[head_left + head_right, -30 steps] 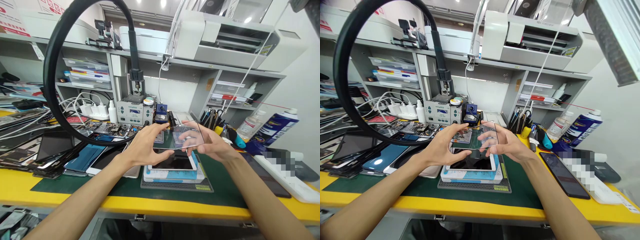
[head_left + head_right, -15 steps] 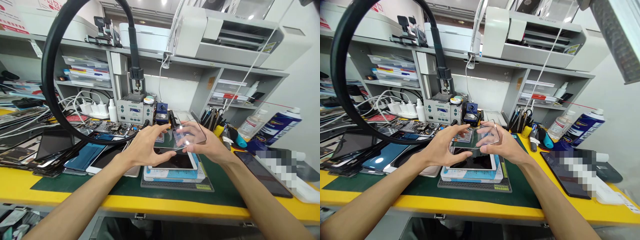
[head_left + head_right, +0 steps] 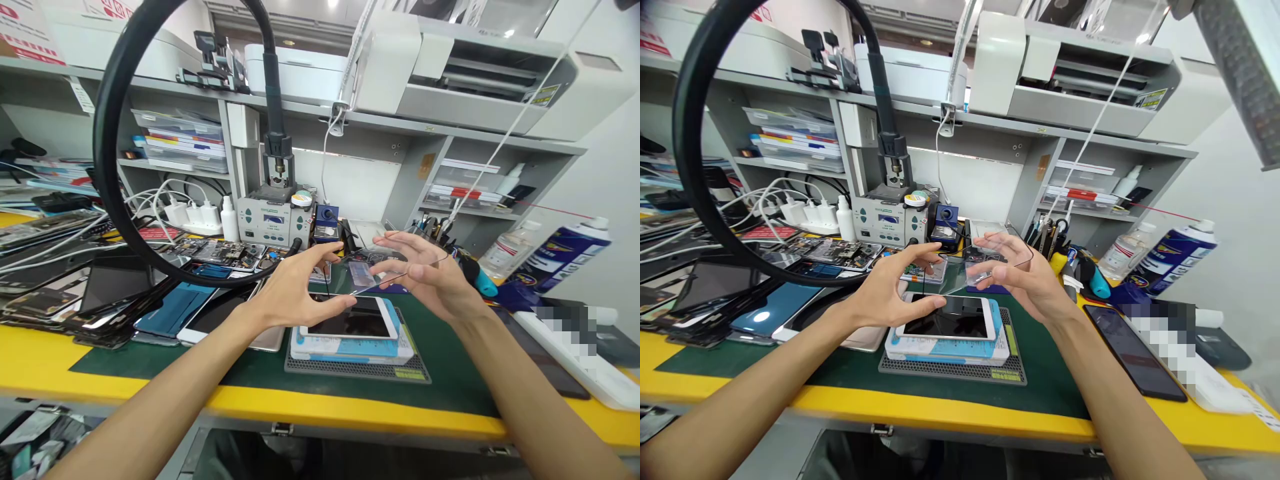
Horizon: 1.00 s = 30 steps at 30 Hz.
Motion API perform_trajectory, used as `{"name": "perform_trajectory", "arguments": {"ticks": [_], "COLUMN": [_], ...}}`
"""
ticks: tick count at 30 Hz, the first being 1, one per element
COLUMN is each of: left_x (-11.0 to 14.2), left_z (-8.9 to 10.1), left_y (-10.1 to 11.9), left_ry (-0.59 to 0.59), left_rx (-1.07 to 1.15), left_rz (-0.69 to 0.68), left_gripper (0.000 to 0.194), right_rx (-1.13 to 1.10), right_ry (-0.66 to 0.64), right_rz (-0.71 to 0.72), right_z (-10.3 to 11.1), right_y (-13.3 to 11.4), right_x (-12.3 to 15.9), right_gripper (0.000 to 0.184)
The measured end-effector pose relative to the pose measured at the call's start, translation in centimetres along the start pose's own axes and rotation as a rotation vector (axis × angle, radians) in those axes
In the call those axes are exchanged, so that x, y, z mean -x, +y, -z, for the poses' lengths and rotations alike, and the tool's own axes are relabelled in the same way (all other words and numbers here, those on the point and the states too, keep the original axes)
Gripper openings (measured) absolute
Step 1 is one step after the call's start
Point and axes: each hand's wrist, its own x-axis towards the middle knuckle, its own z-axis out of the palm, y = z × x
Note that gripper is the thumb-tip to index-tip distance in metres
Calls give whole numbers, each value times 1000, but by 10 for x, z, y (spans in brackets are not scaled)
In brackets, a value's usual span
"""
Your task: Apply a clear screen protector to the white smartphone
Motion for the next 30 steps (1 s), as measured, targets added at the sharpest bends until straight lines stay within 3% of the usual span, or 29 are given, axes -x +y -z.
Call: {"name": "perform_trajectory", "arguments": {"ticks": [15,30], "left_x": [0,1], "left_z": [0,0], "left_y": [-3,-3], "left_ry": [0,-12], "left_rx": [-17,-18], "left_rz": [-1,-24], "left_gripper": [79,74], "right_rx": [4,21], "right_ry": [89,63], "right_rz": [16,-22], "right_z": [5,2], "right_y": [-8,-7], "right_x": [0,1], "right_gripper": [51,55]}}
